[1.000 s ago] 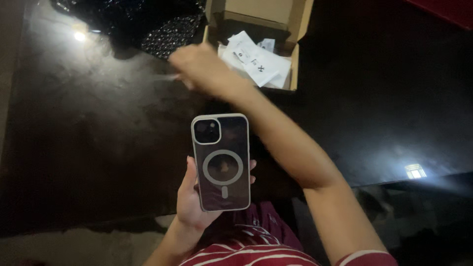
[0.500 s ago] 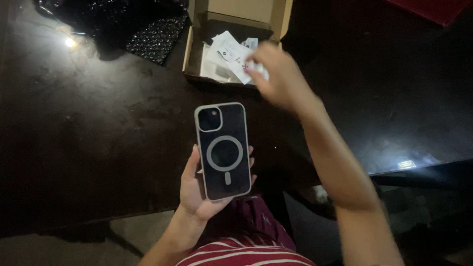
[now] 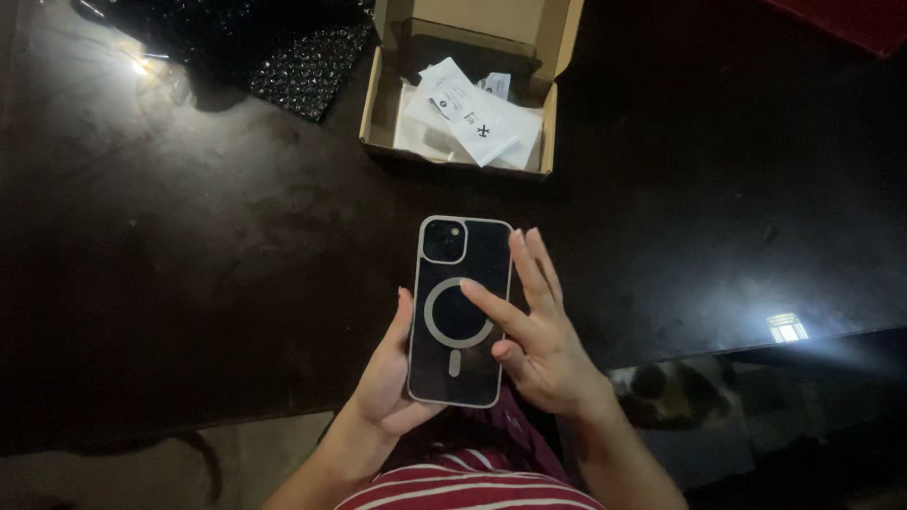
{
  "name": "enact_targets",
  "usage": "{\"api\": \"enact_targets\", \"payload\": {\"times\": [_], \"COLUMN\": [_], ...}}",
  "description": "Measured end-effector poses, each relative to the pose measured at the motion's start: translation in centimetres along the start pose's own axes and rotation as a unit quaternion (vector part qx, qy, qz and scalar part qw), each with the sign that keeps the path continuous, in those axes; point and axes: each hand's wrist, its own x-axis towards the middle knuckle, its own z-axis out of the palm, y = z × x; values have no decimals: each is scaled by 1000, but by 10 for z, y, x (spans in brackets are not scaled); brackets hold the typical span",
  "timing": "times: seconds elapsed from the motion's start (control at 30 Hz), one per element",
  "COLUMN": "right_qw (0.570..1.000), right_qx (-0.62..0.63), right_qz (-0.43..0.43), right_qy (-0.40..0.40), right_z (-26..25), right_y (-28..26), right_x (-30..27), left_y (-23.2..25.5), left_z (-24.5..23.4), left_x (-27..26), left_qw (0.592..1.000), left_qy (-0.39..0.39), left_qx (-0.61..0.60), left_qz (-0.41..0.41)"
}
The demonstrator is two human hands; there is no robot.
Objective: The person removes protective films from a transparent phone case, aligns it with a smartphone, and snaps it into place. They then inspect the fit and handle the phone with the case installed.
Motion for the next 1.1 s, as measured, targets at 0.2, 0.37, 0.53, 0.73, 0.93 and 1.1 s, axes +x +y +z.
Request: {"api": "enact_targets", "payload": {"times": [0.2,0.37,0.53,0.73,0.93,1.1], "right_qw": [997,983,984,996,996,987], "right_qx": [-70,-124,-135,-81,-49,62], "right_qz": [40,5,-15,13,-66,-53], "right_qy": [-10,-136,-117,-30,29,140], "right_z": [-10,-4,-8,-18,-23,-35], "right_y": [11,-10,-6,-1,-17,-15], "right_x": [13,18,31,31,28,52], "left_y": [0,1,3,2,3,4], "left_z": [7,-2,-6,-3,-13,-11], "left_x": [1,-1,-4,-5,-10,-13], "left_qw": [999,998,1000,998,998,995], "left_qy": [7,-41,-16,2,-60,-85], "left_qx": [48,-54,-4,61,-24,13], "left_qz": [-15,2,6,0,3,-58]}}
